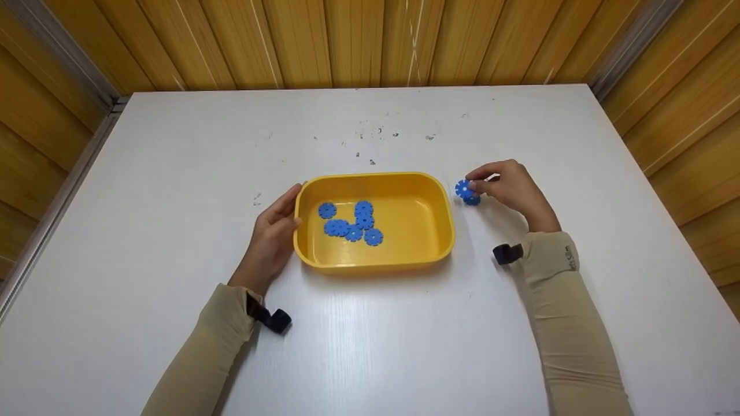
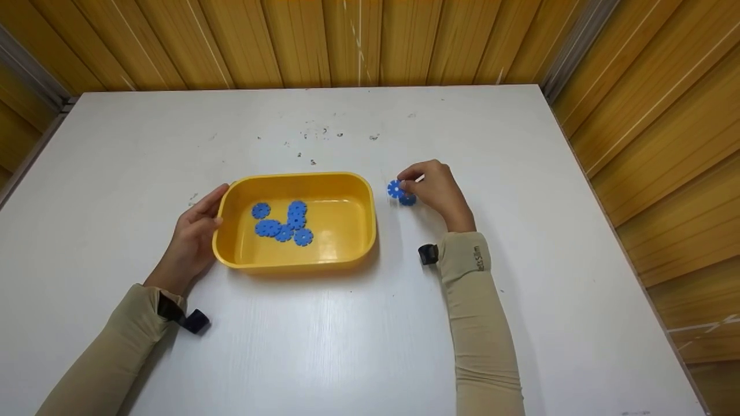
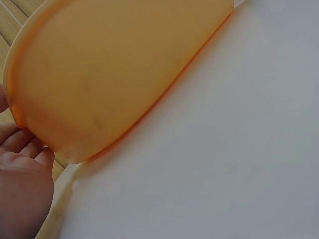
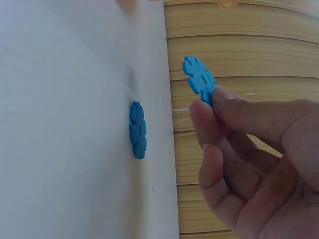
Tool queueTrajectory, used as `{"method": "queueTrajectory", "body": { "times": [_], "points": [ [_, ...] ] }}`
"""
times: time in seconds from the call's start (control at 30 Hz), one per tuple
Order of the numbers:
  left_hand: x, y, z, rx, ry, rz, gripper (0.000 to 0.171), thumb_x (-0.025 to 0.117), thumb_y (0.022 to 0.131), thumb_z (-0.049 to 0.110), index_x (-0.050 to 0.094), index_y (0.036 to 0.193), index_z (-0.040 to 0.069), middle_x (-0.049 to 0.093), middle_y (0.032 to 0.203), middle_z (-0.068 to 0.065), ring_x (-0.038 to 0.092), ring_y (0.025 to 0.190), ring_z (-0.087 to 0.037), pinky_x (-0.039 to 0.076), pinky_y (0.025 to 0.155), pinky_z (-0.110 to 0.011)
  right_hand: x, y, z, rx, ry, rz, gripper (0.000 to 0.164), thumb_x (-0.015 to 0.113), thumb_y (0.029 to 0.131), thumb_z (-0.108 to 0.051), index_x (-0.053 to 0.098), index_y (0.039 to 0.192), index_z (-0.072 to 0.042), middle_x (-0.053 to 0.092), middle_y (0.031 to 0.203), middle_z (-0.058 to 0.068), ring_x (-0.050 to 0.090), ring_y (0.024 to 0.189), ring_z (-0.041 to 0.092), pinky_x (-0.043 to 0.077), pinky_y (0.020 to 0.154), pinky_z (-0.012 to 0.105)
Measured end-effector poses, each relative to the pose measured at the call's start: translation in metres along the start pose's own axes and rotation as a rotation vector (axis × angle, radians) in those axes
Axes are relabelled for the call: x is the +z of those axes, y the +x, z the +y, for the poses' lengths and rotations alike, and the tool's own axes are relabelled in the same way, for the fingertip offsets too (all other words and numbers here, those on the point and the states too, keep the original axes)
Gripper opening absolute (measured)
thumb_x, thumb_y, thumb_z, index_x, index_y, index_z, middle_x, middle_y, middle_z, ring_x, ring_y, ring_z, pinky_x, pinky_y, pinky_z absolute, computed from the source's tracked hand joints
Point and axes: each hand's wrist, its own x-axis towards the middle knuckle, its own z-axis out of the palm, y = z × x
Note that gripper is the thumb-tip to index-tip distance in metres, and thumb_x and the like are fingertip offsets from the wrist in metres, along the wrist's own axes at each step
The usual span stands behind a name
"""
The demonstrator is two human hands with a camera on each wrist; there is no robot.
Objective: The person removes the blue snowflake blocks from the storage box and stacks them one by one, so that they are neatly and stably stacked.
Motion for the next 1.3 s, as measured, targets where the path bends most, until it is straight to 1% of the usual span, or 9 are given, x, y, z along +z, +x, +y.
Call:
{"method": "queueTrajectory", "body": {
  "times": [0.27, 0.4, 0.47, 0.53, 0.7, 0.77, 1.0, 1.17, 1.3],
  "points": [
    [0.0, 0.001, 0.0, -0.007, -0.004, -0.002, 0.069, 0.04, 0.095, -0.01, 0.026, 0.161, 0.003, 0.028, 0.169, -0.008, 0.03, 0.156, -0.022, 0.036, 0.12, -0.027, 0.0, 0.003, 0.007, 0.028, -0.014, 0.0, 0.029, 0.065, 0.1, -0.016, 0.072, 0.124, -0.002, 0.066, 0.13, 0.022, 0.062, 0.103, 0.027, 0.051, 0.079, 0.015],
    [0.001, 0.001, 0.001, -0.008, -0.006, -0.01, 0.069, 0.04, 0.096, -0.01, 0.025, 0.161, 0.003, 0.027, 0.17, -0.008, 0.029, 0.156, -0.022, 0.037, 0.12, -0.027, 0.0, 0.004, 0.011, 0.036, -0.02, 0.0, 0.029, 0.064, 0.1, -0.016, 0.072, 0.124, -0.001, 0.066, 0.129, 0.022, 0.061, 0.101, 0.026, 0.049, 0.074, 0.011],
    [0.001, 0.001, 0.002, -0.01, -0.007, -0.013, 0.069, 0.04, 0.096, -0.01, 0.025, 0.161, 0.003, 0.027, 0.17, -0.008, 0.029, 0.156, -0.021, 0.037, 0.12, -0.026, 0.0, 0.004, 0.012, 0.037, -0.026, 0.003, 0.029, 0.064, 0.1, -0.016, 0.072, 0.124, -0.001, 0.067, 0.129, 0.022, 0.061, 0.101, 0.026, 0.049, 0.075, 0.013],
    [0.002, 0.001, 0.002, -0.013, -0.007, -0.015, 0.069, 0.04, 0.096, -0.01, 0.025, 0.161, 0.004, 0.027, 0.17, -0.007, 0.03, 0.156, -0.021, 0.038, 0.119, -0.025, 0.0, 0.005, 0.014, 0.039, -0.03, 0.004, 0.029, 0.063, 0.1, -0.015, 0.072, 0.124, -0.001, 0.067, 0.129, 0.022, 0.06, 0.103, 0.027, 0.05, 0.079, 0.018],
    [0.002, 0.0, 0.002, -0.012, -0.025, -0.012, 0.069, 0.039, 0.096, -0.01, 0.024, 0.161, 0.003, 0.028, 0.169, -0.009, 0.03, 0.156, -0.022, 0.038, 0.119, -0.025, 0.001, 0.005, 0.017, 0.042, -0.023, -0.002, 0.029, 0.063, 0.1, -0.013, 0.071, 0.124, 0.001, 0.066, 0.129, 0.024, 0.055, 0.115, 0.033, 0.05, 0.098, 0.039],
    [0.002, 0.0, 0.002, -0.011, -0.026, -0.007, 0.069, 0.039, 0.095, -0.011, 0.024, 0.161, 0.003, 0.027, 0.169, -0.009, 0.029, 0.156, -0.023, 0.037, 0.12, -0.027, 0.001, 0.005, 0.018, 0.039, -0.02, -0.008, 0.029, 0.063, 0.1, -0.013, 0.071, 0.123, 0.002, 0.066, 0.129, 0.025, 0.053, 0.117, 0.034, 0.048, 0.103, 0.044],
    [0.003, -0.001, 0.002, -0.007, -0.016, 0.006, 0.069, 0.039, 0.095, -0.01, 0.024, 0.161, 0.002, 0.027, 0.169, -0.011, 0.03, 0.156, -0.024, 0.034, 0.122, -0.031, 0.002, 0.006, 0.021, 0.038, -0.027, -0.017, 0.028, 0.064, 0.099, -0.012, 0.072, 0.121, 0.002, 0.067, 0.127, 0.025, 0.054, 0.114, 0.034, 0.048, 0.1, 0.042],
    [0.003, -0.001, 0.002, -0.001, -0.008, 0.007, 0.069, 0.039, 0.094, -0.011, 0.024, 0.161, 0.001, 0.027, 0.169, -0.011, 0.03, 0.156, -0.024, 0.033, 0.123, -0.031, 0.001, 0.005, 0.021, 0.057, -0.018, -0.029, 0.029, 0.064, 0.099, -0.013, 0.071, 0.123, 0.002, 0.066, 0.128, 0.025, 0.052, 0.117, 0.034, 0.046, 0.106, 0.047],
    [0.001, 0.0, 0.001, -0.002, -0.004, -0.002, 0.07, 0.039, 0.094, -0.011, 0.023, 0.161, 0.001, 0.027, 0.169, -0.01, 0.029, 0.156, -0.023, 0.034, 0.123, -0.029, 0.001, 0.005, 0.021, 0.065, -0.011, -0.036, 0.029, 0.064, 0.099, -0.013, 0.071, 0.123, 0.002, 0.066, 0.127, 0.026, 0.052, 0.115, 0.034, 0.046, 0.106, 0.046]
  ]
}}
